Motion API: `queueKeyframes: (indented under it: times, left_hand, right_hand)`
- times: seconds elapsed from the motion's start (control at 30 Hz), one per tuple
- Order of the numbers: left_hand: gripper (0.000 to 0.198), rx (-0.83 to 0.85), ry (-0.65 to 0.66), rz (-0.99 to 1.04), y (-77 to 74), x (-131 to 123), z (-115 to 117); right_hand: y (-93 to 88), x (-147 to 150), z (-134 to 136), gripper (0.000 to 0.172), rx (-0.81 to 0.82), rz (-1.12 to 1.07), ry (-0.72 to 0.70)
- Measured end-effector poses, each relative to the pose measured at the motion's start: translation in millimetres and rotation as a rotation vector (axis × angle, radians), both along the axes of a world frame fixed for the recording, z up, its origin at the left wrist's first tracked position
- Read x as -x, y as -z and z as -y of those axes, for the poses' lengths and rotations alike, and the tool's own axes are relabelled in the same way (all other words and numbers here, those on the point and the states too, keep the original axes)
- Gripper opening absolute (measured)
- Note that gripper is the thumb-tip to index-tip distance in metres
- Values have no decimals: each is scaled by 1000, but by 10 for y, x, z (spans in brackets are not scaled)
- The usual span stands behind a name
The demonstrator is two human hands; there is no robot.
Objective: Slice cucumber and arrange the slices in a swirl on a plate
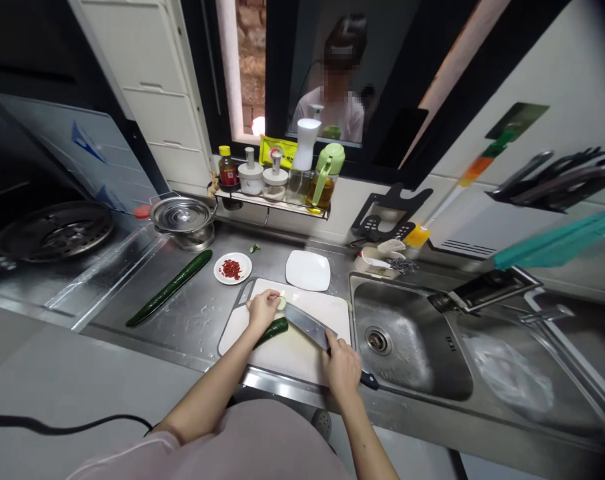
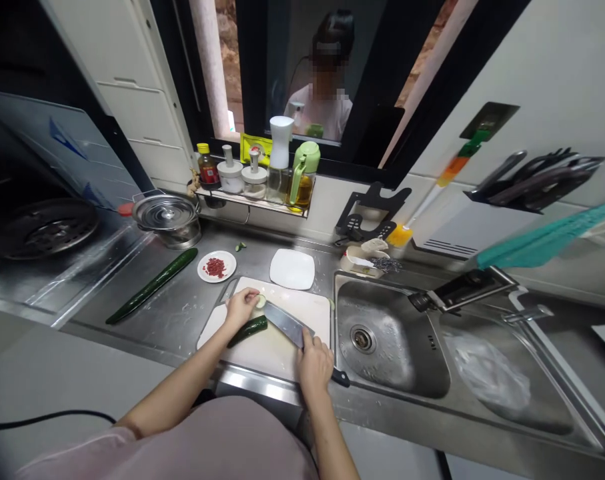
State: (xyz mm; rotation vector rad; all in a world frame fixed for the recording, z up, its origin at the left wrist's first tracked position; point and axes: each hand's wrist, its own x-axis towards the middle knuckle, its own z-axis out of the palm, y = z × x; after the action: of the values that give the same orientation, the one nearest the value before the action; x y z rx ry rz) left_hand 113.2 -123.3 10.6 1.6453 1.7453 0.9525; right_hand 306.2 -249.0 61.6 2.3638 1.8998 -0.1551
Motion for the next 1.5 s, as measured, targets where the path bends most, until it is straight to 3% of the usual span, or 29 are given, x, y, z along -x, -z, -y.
queueKeyframes:
  times: [0.13,0.23,0.5,0.87,1.1,1.27,1.4,1.5]
  left_hand:
    - [13,170,-159,-37,116,207,-305]
    - [16,257,-193,-85,174,298,-464]
    - [21,240,-130,-170,291,356,-641]
    - [23,114,-18,-433,277,374,-693]
    - [26,88,-4,-538,249,357,-641]
    - [24,96,-119,-339,167,330,-547]
    - [26,-31,-215,-119,137,252,-232]
    - [25,-170,-57,-43,155,171,175]
  right_hand:
    - [27,-147,16,45,-27,-12,50]
    - [45,-207,28,45,-36,-43,78]
    - [119,-225,38,46,-34,-86,123]
    - [178,-254,90,45,-17,-106,150]
    - [164,-255,111,44,-5,-111,174]
    - [178,-246,111,44,-4,-162,206]
    - [186,-236,101,42,19,-235,275]
    - [198,-237,80,39,34,-331,330]
